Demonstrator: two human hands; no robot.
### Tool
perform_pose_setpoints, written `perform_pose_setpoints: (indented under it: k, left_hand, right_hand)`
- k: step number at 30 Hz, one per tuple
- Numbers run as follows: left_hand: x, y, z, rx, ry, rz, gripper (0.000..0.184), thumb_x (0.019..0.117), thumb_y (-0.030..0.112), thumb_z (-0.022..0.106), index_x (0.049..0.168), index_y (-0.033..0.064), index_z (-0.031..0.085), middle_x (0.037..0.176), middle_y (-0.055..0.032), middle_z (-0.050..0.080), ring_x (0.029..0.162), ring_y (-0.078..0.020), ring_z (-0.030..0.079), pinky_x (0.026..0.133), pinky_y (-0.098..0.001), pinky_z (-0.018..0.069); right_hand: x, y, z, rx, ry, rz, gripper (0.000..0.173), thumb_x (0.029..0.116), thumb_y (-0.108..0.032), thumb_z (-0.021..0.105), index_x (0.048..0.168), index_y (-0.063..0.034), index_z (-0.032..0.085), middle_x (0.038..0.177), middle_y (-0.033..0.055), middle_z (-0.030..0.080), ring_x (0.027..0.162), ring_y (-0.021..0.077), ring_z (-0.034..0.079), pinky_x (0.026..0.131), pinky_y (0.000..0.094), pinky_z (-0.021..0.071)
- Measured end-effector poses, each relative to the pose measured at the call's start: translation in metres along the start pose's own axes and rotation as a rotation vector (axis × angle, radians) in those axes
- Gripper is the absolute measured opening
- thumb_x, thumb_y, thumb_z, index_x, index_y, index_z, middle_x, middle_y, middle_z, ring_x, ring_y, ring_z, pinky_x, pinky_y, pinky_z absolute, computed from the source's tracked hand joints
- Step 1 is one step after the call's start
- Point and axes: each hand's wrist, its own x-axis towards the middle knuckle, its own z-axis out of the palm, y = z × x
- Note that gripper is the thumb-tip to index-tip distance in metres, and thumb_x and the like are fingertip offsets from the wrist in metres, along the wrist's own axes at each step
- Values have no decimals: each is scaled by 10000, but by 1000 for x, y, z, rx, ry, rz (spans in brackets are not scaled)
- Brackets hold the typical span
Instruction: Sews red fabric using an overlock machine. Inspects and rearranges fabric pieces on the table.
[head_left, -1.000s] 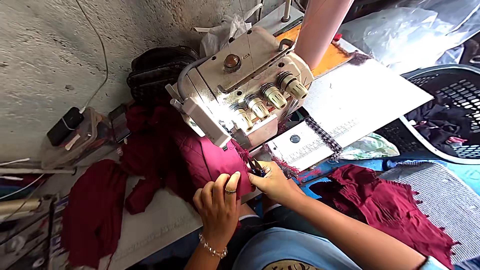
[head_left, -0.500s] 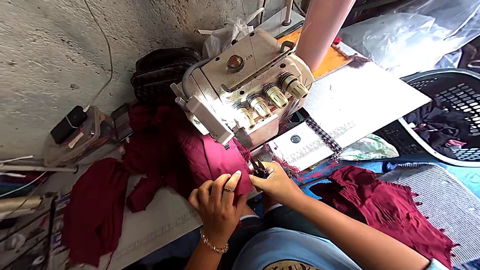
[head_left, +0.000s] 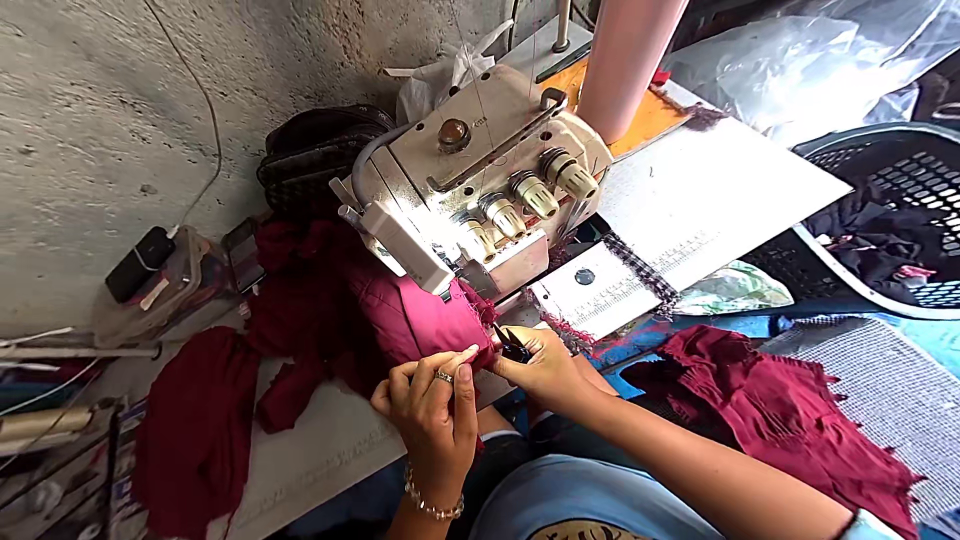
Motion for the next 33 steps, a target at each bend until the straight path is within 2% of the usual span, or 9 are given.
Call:
perform_pose_setpoints:
  k: [3,5,9,13,18,22,25,29,33]
  left_hand:
    - [-3,0,0,83,1,48,349,1038,375,504,938,214,797,982,52,749,981,-121,563,924,-404,274]
    - [-5,-1,1,142,10,91,256,977,340,571,978,235,804,979,52,744,967,-138,562,915,-417,271]
    - [-7,-3,1,248,-84,155,344,843,272,600,1140,252,773,1041,15,716,1011,-214,552,914,-462,271]
    - [-4,-10,4,163,-16,126,224,910,318,644,1050,239,798,967,30,733,966,-166,564,914,-430,276]
    - [-3,-11,6,26,28,52,281,1016,313,544,1008,201,802,970,49,759,963,-111,569,914,-403,277]
    - [-2,-11,7,19,39,48,250,998,297,581,993,201,811,937,50,753,934,-105,568,902,-406,282]
    - [-2,-10,5,19,17,52,250,991,301,581,1007,207,812,952,45,753,954,-115,568,904,-413,280]
    - [-3,-11,2,20,-16,62,272,981,385,606,1048,220,811,981,45,746,974,-121,559,910,-415,277]
    - [-6,-7,3,110,-42,101,312,876,355,638,1105,213,794,1001,24,725,989,-155,551,922,-439,269]
  right_hand:
    - [-2,1,-2,14,2,-8,139,944,-169,684,871,-50,693,738,-105,589,602,-98,478,553,90,402]
    - [-4,0,-4,4,-10,-8,136,952,-156,667,884,-42,695,748,-98,595,611,-96,484,562,89,407]
    - [-2,-6,-10,-59,-67,0,157,977,-152,633,904,-26,692,774,-85,600,638,-97,500,592,84,422]
    - [-1,-8,-9,-68,-105,-44,205,1008,-173,613,933,-9,710,842,-52,621,693,-84,523,638,89,444]
    - [-1,-10,-9,-79,-103,-71,217,1013,-178,605,930,-7,709,838,-50,614,693,-86,514,635,87,432]
    - [0,-10,-9,-83,-94,-57,179,978,-160,647,927,-5,719,841,-54,630,687,-98,511,625,76,428]
    - [3,-9,-10,-61,-96,5,184,922,-238,741,908,-55,727,790,-99,624,636,-107,489,581,81,405]
    - [6,-12,-12,-62,-116,56,235,841,-275,822,914,-89,698,726,-145,571,580,-114,415,536,82,336]
    - [3,-16,-11,-34,-109,87,212,833,-234,824,923,-97,690,726,-148,566,566,-110,415,526,82,343]
